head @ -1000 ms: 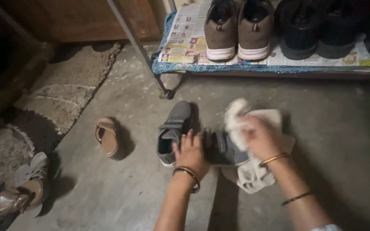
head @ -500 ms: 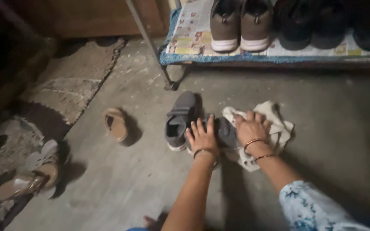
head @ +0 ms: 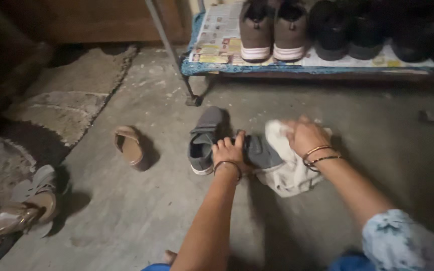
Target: The person sits on the floor and wipes a pair of gray sneakers with a white cloth. They clean the upper, sides, and soles of each shoe one at a time, then place them back on the floor.
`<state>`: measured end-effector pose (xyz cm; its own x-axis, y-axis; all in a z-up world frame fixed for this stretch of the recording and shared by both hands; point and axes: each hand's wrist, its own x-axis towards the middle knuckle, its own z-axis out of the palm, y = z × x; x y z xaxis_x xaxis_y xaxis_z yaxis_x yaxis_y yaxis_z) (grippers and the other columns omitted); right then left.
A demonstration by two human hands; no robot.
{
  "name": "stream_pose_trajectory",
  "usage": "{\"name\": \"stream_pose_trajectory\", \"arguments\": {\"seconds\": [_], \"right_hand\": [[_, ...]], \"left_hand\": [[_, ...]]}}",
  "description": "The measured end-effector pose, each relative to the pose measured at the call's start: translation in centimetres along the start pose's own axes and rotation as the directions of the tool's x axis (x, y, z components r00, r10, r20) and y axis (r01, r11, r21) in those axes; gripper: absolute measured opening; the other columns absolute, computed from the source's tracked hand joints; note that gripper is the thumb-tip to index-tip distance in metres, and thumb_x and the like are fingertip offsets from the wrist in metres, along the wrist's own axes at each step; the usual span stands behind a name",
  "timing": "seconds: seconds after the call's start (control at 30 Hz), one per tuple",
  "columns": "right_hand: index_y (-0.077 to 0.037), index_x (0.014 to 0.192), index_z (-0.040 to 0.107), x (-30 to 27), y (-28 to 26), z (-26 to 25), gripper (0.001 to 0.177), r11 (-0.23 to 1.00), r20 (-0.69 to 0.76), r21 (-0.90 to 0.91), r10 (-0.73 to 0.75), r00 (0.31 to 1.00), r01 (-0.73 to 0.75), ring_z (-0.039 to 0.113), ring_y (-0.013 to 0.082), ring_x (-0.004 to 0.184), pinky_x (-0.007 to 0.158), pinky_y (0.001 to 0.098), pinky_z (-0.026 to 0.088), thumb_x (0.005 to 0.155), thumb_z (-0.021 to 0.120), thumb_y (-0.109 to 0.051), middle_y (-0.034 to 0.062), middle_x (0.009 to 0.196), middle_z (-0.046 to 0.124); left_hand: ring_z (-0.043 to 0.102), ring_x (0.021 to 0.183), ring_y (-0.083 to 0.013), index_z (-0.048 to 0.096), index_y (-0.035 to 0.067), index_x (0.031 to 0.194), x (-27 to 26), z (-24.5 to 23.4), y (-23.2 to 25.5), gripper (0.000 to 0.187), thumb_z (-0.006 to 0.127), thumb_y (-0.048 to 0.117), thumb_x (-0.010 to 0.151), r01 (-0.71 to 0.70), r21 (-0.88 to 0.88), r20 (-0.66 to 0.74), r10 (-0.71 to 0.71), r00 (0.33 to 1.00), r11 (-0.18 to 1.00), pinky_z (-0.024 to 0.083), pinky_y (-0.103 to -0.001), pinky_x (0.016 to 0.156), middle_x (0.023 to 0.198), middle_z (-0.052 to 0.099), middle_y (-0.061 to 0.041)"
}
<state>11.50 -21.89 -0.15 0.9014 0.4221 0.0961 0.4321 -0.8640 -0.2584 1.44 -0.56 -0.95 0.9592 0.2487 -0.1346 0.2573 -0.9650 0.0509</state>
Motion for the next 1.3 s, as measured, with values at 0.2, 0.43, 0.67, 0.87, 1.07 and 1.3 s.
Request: {"name": "stream_pose_trajectory", "arguments": {"seconds": [0.2,0.43,0.67,0.87,1.07,1.3], "right_hand": [[-0.023,0.129,0.067,1.2,-5.7,4.5,0.042,0.997,-0.083,-0.078,-0.001,0.997,-0.005,0.064,0.0434,0.113,0.090,0.0494,0.054,0.091,0.049,-0.022,0.0190,0.127,0.064],[-0.009,0.133,0.060,-3.3,-3.6,6.0,0.039,0.975,0.092,-0.058,0.218,0.972,-0.213,0.062,0.0423,0.119,0.099,0.0510,0.052,0.109,0.035,-0.027,0.0220,0.138,0.056],[-0.012,0.126,0.069,-4.3,1.5,1.2,0.036,0.966,0.176,-0.071,0.258,0.950,-0.249,0.067,0.0393,0.116,0.100,0.0497,0.054,0.094,0.054,-0.017,0.0211,0.126,0.068],[-0.015,0.138,0.062,-2.4,2.1,-2.4,0.051,0.989,-0.113,0.090,0.125,0.986,-0.115,0.064,0.0440,0.115,0.101,0.0504,0.052,0.088,0.058,-0.011,0.0275,0.124,0.066],[-0.022,0.145,0.057,-3.9,-1.8,-6.0,0.057,0.980,-0.073,0.142,0.154,0.985,-0.143,0.064,0.0469,0.114,0.101,0.0506,0.052,0.089,0.057,-0.009,0.0305,0.131,0.057],[-0.030,0.142,0.058,-5.7,-2.7,-7.5,0.051,0.983,-0.039,0.123,0.144,0.989,-0.138,0.063,0.0450,0.115,0.101,0.0503,0.051,0.092,0.057,-0.021,0.0262,0.128,0.061]], "left_hand": [[0.047,0.131,-0.0358,0.017,0.032,0.162,-0.6,-1.0,0.9,0.126,0.091,0.059,0.063,0.046,0.016,-0.004,-0.046,0.999,0.999,0.033,-0.049,0.110,0.138,0.052,-0.018],[0.039,0.137,-0.0362,0.010,0.030,0.164,-1.0,-0.8,2.2,0.128,0.090,0.056,0.067,0.139,0.013,0.016,-0.139,0.990,0.990,0.028,-0.049,0.113,0.146,0.041,-0.018],[0.027,0.147,-0.0365,0.004,0.023,0.166,-4.3,-4.2,3.1,0.129,0.087,0.058,0.073,0.183,-0.100,0.193,-0.161,0.968,0.978,0.021,-0.052,0.119,0.159,0.025,-0.018],[0.005,0.159,-0.0351,0.022,0.022,0.163,-3.3,-5.5,3.4,0.099,0.075,0.050,0.084,0.072,-0.287,-0.085,-0.101,0.991,0.955,0.008,-0.058,0.125,0.173,0.003,-0.010],[0.002,0.159,-0.0364,0.027,0.027,0.162,-4.3,-8.7,4.7,0.089,0.071,0.034,0.086,0.026,-0.083,-0.208,-0.043,0.977,0.996,0.007,-0.060,0.124,0.173,0.005,-0.009],[-0.001,0.159,-0.0353,0.023,0.025,0.163,-7.2,-11.0,4.7,0.096,0.075,0.040,0.083,0.012,-0.089,-0.134,-0.024,0.991,0.996,0.007,-0.057,0.125,0.173,0.000,-0.010]]}}
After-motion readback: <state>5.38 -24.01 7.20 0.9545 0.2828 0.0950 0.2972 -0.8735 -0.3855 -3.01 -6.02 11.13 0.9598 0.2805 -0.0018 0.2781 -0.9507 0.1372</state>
